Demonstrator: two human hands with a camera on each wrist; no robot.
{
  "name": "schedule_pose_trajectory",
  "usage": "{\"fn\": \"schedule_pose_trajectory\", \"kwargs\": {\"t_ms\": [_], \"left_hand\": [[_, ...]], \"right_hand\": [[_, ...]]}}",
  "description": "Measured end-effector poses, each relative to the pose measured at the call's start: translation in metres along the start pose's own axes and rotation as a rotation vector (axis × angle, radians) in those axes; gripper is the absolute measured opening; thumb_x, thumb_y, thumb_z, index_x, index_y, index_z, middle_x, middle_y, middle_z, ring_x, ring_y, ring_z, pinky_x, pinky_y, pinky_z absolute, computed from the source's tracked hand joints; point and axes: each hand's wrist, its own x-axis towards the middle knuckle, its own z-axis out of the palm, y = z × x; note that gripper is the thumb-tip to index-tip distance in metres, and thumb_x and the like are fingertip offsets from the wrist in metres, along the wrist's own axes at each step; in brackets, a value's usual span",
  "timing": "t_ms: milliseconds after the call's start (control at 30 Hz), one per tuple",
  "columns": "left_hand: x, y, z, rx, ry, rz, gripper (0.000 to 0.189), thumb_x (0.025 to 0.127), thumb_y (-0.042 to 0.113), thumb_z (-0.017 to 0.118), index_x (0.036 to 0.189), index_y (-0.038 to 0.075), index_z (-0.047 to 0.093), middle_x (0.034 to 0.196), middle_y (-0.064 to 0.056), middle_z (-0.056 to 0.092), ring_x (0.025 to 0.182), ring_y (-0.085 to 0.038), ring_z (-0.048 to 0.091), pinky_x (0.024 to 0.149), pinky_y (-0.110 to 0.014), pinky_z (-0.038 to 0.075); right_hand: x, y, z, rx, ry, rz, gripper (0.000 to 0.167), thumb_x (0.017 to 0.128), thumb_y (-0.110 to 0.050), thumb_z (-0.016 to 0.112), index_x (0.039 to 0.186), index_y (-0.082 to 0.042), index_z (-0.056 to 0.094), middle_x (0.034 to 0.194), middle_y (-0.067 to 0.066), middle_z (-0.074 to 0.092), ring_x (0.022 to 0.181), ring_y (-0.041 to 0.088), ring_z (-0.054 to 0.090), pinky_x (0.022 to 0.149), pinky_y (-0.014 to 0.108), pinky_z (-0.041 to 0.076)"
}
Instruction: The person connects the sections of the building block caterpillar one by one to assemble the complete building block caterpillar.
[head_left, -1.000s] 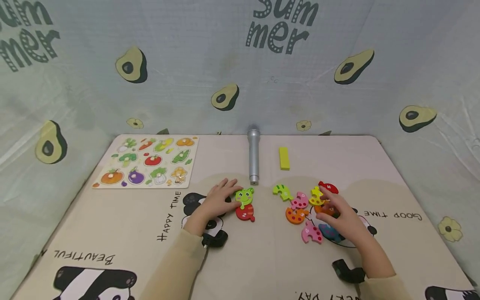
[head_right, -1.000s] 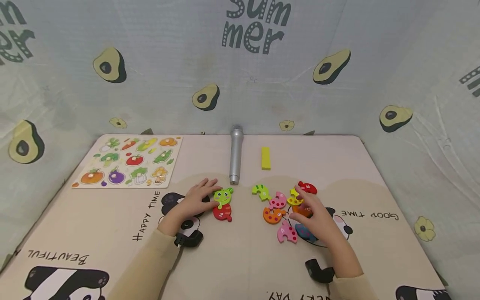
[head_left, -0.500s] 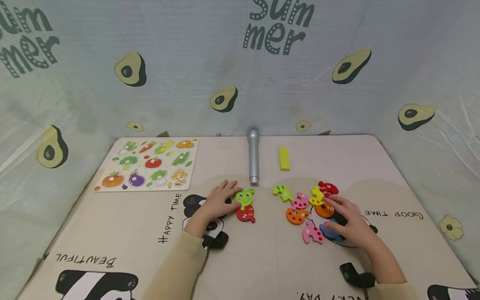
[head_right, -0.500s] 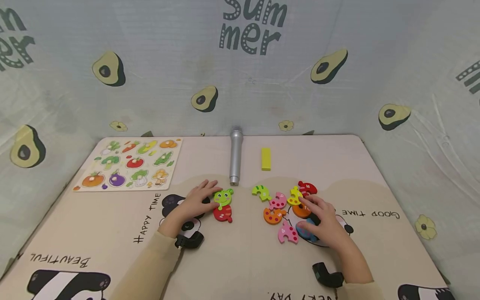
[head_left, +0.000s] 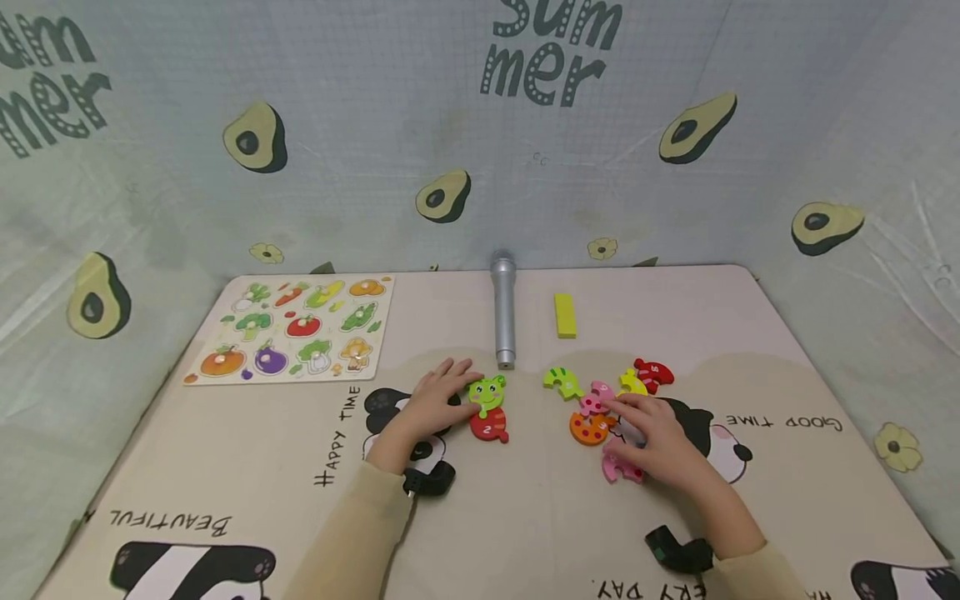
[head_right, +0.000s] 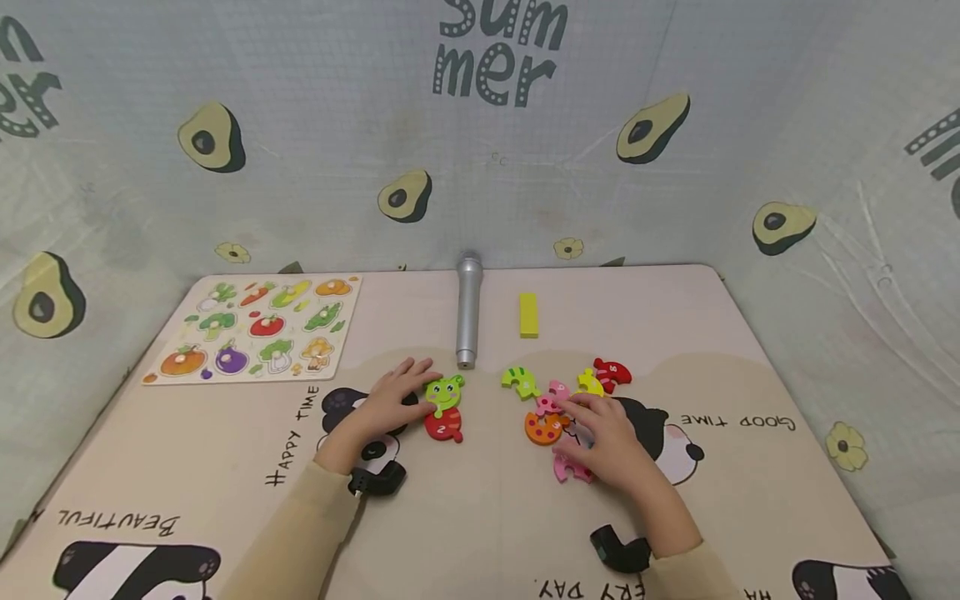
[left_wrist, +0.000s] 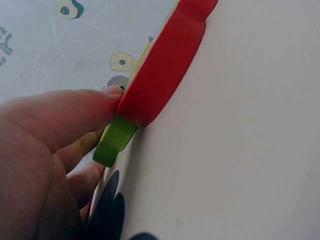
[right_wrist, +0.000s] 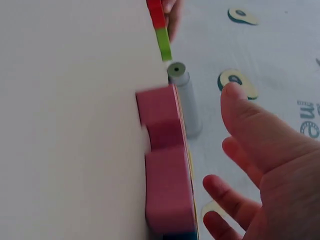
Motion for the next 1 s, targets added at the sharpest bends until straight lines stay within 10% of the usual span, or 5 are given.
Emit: {"fn": "schedule_pose_trajectory", "kwargs": {"t_ms": [1000], "left_hand": [[0.0,0.0,0.0,-0.005,-0.003,0.002,0.051,0.085,0.039,0.057,0.133,0.023,0.047,0.15,-0.001,0.027,0.142,-0.024,0.01,0.113,-0.049,0.007]], "right_hand": [[0.008,-0.014,0.02,-0.105,0.03,0.027,0.026,0.071,-0.018,0.071,0.095,-0.028,0.069,0.105,0.0,0.054,0.109,0.026,0.042,0.091,0.055,0.03]]}}
